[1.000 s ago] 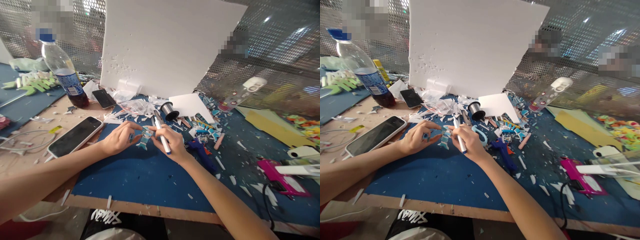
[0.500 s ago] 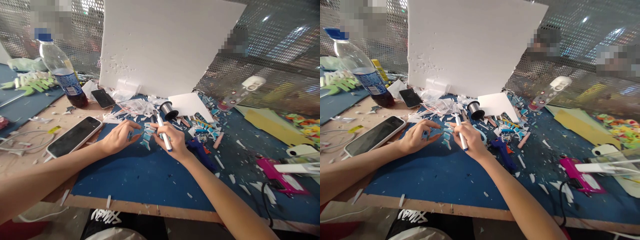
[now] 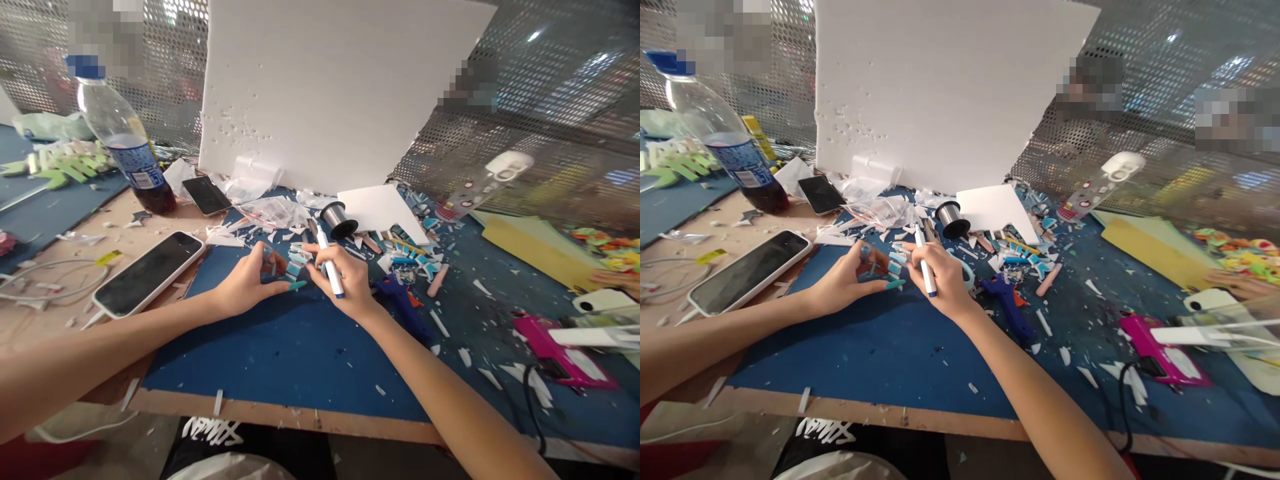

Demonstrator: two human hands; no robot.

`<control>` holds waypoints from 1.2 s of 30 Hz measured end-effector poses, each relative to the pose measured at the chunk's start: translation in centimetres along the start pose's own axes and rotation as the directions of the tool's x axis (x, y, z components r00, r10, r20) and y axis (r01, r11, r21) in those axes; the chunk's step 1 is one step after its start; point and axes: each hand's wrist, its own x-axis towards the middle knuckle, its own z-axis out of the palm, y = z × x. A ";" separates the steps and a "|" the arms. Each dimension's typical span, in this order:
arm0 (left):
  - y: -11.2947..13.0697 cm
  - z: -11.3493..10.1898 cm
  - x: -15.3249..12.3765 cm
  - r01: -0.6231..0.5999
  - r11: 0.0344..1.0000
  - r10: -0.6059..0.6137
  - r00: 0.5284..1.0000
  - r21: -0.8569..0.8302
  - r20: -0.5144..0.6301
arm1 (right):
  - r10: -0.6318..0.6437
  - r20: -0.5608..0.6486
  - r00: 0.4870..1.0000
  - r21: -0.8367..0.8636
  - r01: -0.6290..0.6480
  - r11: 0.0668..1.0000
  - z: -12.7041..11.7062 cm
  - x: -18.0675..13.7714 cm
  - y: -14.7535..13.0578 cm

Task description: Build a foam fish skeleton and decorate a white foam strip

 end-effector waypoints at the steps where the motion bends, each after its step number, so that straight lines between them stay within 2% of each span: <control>1: -0.3 0.1 0.1 0.035 0.999 -0.035 0.999 -0.024 -0.006 | 0.014 -0.004 1.000 -0.005 -0.014 1.000 0.1 0.0 0.0; 3: -1.0 0.2 0.5 0.084 0.995 -0.086 0.995 -0.055 -0.044 | 0.018 -0.012 1.000 -0.023 -0.019 1.000 0.3 0.2 0.2; 6: -1.4 0.0 0.9 0.098 0.980 -0.113 0.990 -0.170 -0.079 | -0.040 0.003 0.999 -0.071 0.040 0.997 0.7 0.4 0.5; 10: -1.1 -0.2 0.9 0.148 0.972 -0.167 0.981 -0.180 -0.097 | -0.080 0.127 0.989 -0.099 0.093 0.991 0.7 0.3 0.9; 14: -1.0 -0.4 0.5 0.252 0.964 -0.251 0.968 -0.081 0.027 | -0.021 0.366 0.930 -0.044 0.039 0.998 -0.3 0.1 0.6; 16: -1.0 -0.6 0.4 0.312 0.950 -0.311 0.947 -0.006 0.081 | -0.009 0.435 0.900 -0.025 0.022 0.999 -0.9 0.1 0.5; 19: -0.9 -0.7 0.3 0.348 0.937 -0.349 0.932 0.034 0.101 | -0.025 0.473 0.880 -0.032 0.045 0.998 -1.6 0.5 0.3; 23: -0.3 -0.8 0.2 0.360 0.933 -0.353 0.917 -0.006 0.183 | -0.023 0.504 0.863 -0.047 0.054 0.997 -2.6 1.2 0.3; 27: 0.8 -0.9 0.3 0.462 0.884 -0.466 0.852 0.078 0.240 | 0.068 0.522 0.850 -0.083 -0.029 0.996 -3.5 1.6 0.5; 30: 1.9 -1.2 0.5 0.506 0.862 -0.492 0.823 0.028 0.284 | 0.106 0.510 0.854 -0.126 -0.047 0.991 -3.7 1.6 0.6; 33: 2.8 -1.6 0.7 0.454 0.891 -0.433 0.854 -0.007 0.288 | 0.085 0.535 0.841 -0.142 -0.010 0.990 -3.3 1.5 0.8; 36: 3.0 -1.9 0.7 0.246 0.942 -0.293 0.934 0.230 0.203 | 0.058 0.563 0.825 -0.137 0.024 0.990 -2.9 1.4 0.9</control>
